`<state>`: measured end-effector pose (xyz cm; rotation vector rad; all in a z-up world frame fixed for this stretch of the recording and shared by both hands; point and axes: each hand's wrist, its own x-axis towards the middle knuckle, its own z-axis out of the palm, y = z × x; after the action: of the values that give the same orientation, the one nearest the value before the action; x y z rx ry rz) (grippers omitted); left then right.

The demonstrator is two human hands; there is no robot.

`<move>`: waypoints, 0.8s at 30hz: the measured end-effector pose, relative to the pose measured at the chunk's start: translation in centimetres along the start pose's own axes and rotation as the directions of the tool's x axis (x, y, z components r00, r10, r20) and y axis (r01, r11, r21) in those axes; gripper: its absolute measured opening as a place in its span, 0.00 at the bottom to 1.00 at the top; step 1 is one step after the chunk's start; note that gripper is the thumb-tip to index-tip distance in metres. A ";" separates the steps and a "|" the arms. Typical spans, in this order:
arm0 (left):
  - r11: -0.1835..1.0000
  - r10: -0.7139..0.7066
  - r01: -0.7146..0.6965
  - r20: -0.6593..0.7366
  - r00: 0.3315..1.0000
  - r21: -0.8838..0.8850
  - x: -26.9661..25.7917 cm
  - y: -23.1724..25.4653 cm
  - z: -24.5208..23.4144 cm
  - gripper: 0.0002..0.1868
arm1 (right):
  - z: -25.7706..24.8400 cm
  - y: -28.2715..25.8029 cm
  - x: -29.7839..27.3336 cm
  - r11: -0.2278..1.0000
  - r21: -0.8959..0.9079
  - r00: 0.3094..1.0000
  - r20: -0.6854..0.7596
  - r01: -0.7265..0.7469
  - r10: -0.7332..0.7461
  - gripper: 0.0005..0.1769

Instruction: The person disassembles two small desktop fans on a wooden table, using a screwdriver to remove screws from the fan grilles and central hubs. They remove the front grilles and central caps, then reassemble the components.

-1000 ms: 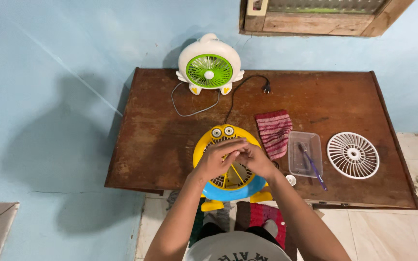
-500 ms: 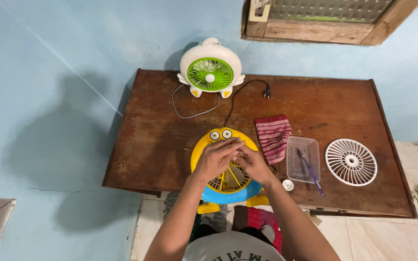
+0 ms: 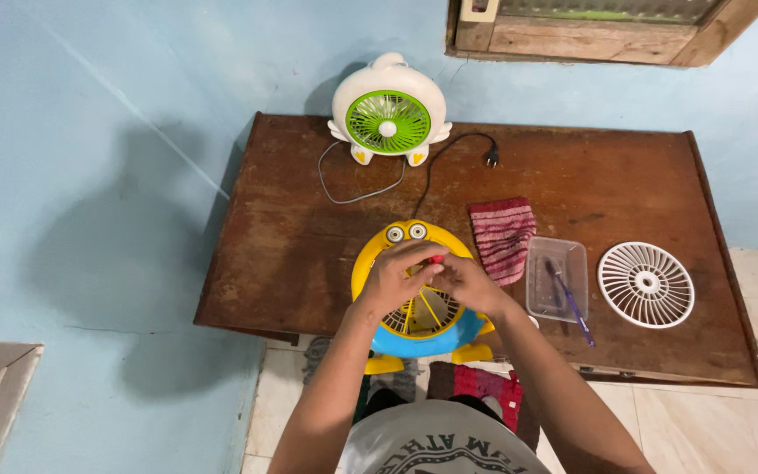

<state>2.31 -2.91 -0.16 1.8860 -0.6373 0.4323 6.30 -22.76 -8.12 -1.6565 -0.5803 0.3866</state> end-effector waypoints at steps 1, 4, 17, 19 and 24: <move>0.997 -0.044 0.047 -0.049 0.998 0.057 -0.1 0.1 0.3 0.16 | 0.1 -0.2 -0.2 0.998 -0.063 0.998 -0.070 0.005 -0.009 0.16; 0.974 -0.129 0.155 -0.159 0.979 0.168 -0.3 0.0 1.4 0.17 | 0.8 -0.4 -0.5 0.978 -0.211 0.975 -0.216 -0.001 -0.046 0.17; 0.984 -0.050 0.067 -0.108 0.993 0.165 -0.4 0.0 1.5 0.18 | 0.7 -1.1 -0.6 0.964 -0.265 0.988 -0.154 -0.013 -0.029 0.19; 0.973 -0.081 0.109 -0.139 0.987 0.206 -0.2 0.1 1.7 0.20 | 1.1 -1.0 -0.6 0.940 -0.338 0.972 -0.233 -0.039 -0.044 0.18; 0.990 0.097 -0.095 -0.018 0.995 0.103 -0.7 0.2 0.5 0.21 | 0.2 -0.5 -0.5 0.981 -0.184 0.991 -0.123 -0.069 0.047 0.17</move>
<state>1.65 -3.29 -0.55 1.9497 -0.7039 0.5578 5.71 -22.84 -7.71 -1.8674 -0.4920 0.2799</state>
